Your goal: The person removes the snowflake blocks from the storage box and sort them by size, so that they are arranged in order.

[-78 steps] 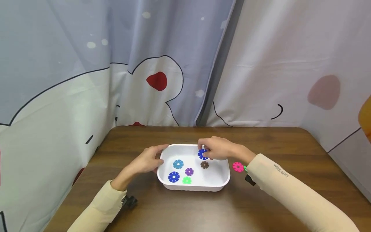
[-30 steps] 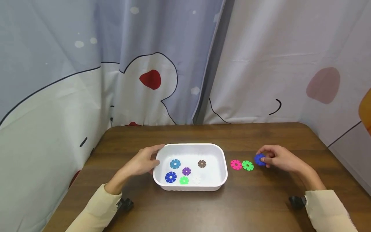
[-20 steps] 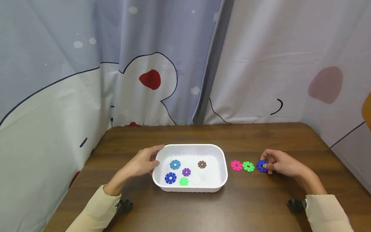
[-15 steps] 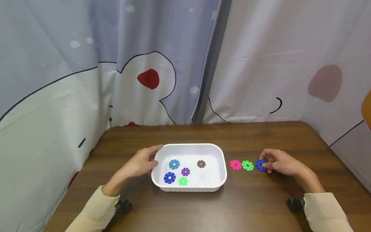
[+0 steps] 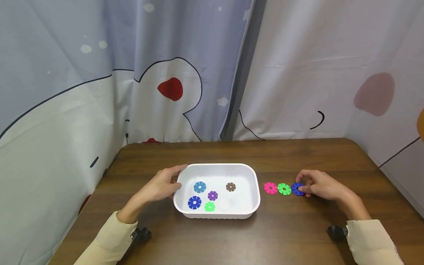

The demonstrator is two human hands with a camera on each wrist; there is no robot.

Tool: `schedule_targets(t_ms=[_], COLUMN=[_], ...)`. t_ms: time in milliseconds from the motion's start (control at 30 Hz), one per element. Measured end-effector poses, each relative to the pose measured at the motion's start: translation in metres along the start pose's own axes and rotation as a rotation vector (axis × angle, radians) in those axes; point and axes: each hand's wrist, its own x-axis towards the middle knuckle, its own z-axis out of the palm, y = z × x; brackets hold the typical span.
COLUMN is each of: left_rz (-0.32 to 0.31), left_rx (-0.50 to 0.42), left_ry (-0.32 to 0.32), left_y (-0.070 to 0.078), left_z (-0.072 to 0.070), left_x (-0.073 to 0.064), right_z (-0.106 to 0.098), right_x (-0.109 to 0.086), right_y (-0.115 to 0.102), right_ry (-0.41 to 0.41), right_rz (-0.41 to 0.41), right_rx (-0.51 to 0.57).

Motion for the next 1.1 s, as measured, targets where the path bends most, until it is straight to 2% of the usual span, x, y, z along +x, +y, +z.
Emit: schedule_targets(t_ms=[200, 333, 567, 900, 1100], left_rz=[0.006, 0.006, 0.018, 0.037, 0.047], left_rx=[-0.006, -0.006, -0.016, -0.030, -0.009], left_ry=[-0.002, -0.003, -0.002, 0.003, -0.003], left_y=[0.001, 0.002, 0.001, 0.000, 0.001], left_z=[0.000, 0.000, 0.000, 0.001, -0.001], left_x=[-0.001, -0.001, -0.001, -0.002, -0.003], right_z=[0.000, 0.000, 0.000, 0.002, 0.009], right_x=[0.000, -0.001, 0.009, 0.039, 0.058], right_y=[-0.003, -0.012, -0.042, -0.090, -0.113], right_ry=[0.040, 0.079, 0.114, 0.083, 0.025], right_rz=[0.045, 0.043, -0.028, -0.162, -0.211], right_rx=[-0.059, -0.096, -0.115, -0.101, -0.112])
